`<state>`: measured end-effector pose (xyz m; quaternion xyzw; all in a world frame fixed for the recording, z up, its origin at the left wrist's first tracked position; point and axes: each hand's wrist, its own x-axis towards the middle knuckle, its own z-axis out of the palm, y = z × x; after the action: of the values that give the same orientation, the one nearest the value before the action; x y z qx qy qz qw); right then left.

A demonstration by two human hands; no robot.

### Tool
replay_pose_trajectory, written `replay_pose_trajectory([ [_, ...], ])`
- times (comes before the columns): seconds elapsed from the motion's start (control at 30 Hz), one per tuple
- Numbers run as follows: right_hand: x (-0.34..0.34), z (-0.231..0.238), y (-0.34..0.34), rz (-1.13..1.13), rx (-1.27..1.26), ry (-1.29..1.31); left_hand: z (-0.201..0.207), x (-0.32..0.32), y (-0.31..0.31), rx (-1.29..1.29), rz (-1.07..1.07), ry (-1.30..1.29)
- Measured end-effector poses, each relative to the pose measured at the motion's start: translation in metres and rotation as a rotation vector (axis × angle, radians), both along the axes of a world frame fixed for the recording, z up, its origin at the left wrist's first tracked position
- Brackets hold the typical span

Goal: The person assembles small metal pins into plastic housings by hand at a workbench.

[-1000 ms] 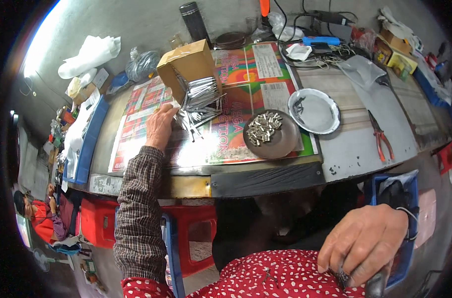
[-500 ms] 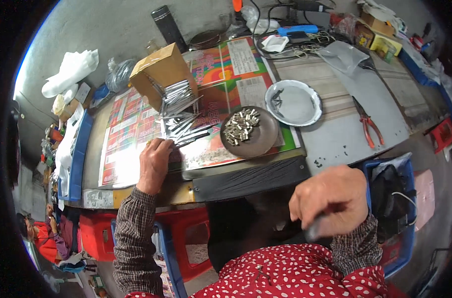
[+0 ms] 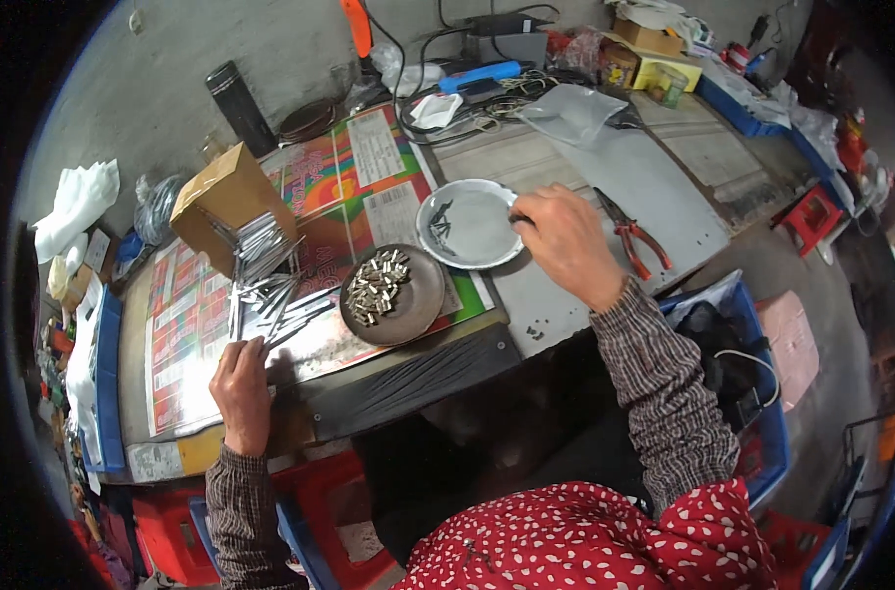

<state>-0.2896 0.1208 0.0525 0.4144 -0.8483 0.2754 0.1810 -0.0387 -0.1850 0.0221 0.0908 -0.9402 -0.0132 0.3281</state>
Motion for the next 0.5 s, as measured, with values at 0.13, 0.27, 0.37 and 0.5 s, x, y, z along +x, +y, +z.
replay_pose_trajectory([
  [0.13, -0.02, -0.01, -0.005, -0.061, 0.067, 0.072, 0.009, 0.006, 0.02, 0.127, -0.011, 0.015],
  [0.27, -0.03, -0.019, -0.011, -0.065, 0.131, 0.117, 0.013, 0.013, 0.04, 0.23, -0.034, 0.04],
  [0.37, -0.035, -0.026, -0.015, -0.1, 0.157, 0.161, 0.014, 0.017, 0.053, 0.302, -0.018, 0.032],
  [0.5, -0.039, -0.036, -0.02, -0.129, 0.168, 0.24, 0.016, 0.023, 0.066, 0.339, -0.049, 0.016],
])
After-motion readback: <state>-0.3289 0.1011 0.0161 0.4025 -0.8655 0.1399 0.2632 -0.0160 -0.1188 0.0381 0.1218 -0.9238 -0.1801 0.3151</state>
